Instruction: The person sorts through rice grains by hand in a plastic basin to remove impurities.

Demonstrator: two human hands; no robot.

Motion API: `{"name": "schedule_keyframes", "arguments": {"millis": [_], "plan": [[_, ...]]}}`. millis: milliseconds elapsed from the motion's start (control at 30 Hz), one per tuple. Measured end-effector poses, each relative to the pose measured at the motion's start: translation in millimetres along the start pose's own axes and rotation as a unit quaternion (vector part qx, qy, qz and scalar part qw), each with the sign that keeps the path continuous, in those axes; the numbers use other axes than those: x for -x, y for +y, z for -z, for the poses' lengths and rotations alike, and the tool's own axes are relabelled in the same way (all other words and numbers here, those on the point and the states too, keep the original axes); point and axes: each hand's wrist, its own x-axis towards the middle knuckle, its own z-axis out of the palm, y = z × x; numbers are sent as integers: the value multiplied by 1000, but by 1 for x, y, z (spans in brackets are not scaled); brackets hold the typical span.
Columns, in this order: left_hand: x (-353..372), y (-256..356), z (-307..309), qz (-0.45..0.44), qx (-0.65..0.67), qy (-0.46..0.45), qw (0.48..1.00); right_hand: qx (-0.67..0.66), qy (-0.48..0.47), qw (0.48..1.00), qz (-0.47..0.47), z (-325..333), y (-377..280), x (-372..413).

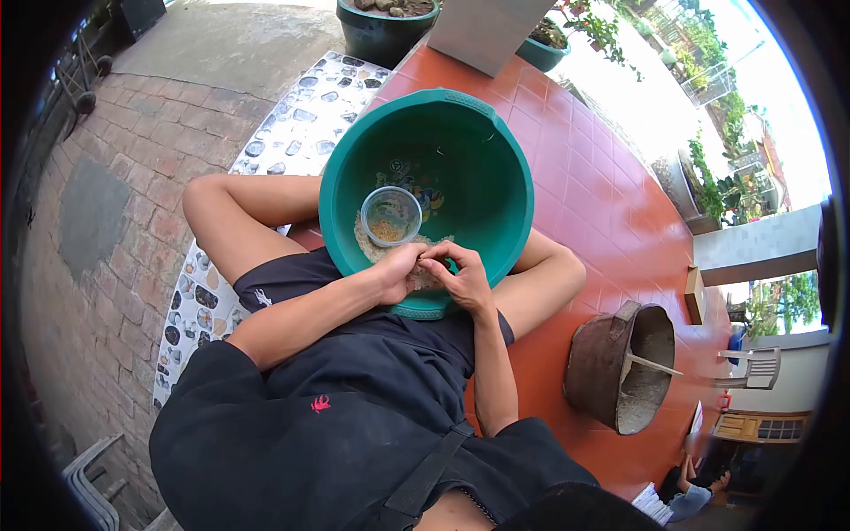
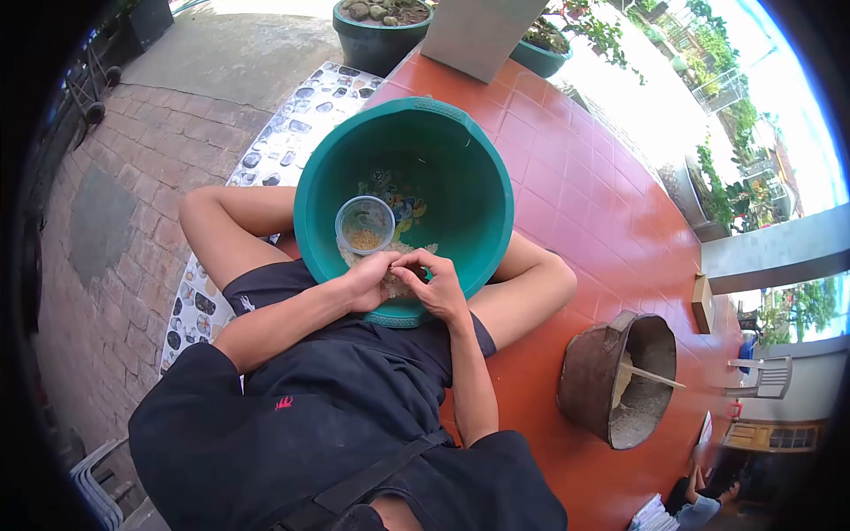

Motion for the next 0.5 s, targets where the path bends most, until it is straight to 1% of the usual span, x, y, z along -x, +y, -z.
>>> {"name": "schedule_keyframes", "arguments": {"millis": [33,133,167,233,267,400,467,500], "plan": [[2,1,-2,-2,-5,3,1000,0,2,1000,-26,0,-2,1],[1,2,-3,1,2,-4,1000,-5,-2,1000,6,1,-2,-1],[2,1,-4,-5,6,4,1000,-7,1,1000,2,2,-1,0],[-3,-1,2,-8,4,-14,1000,-13,-2,1000,-23,3,-4,1],[-7,-3,4,2,17,-1,1000,8,-3,1000,1,3,-5,0],[-6,-1,1,-6,2,-5,1000,0,-3,1000,0,4,-4,-4],[-10,-2,6,-2,10,-46,999,2,19,1000,23,-1,-7,-8],[-11,-3,7,0,6,-46,999,0,23,999,24,-5,-13,-10]]}}
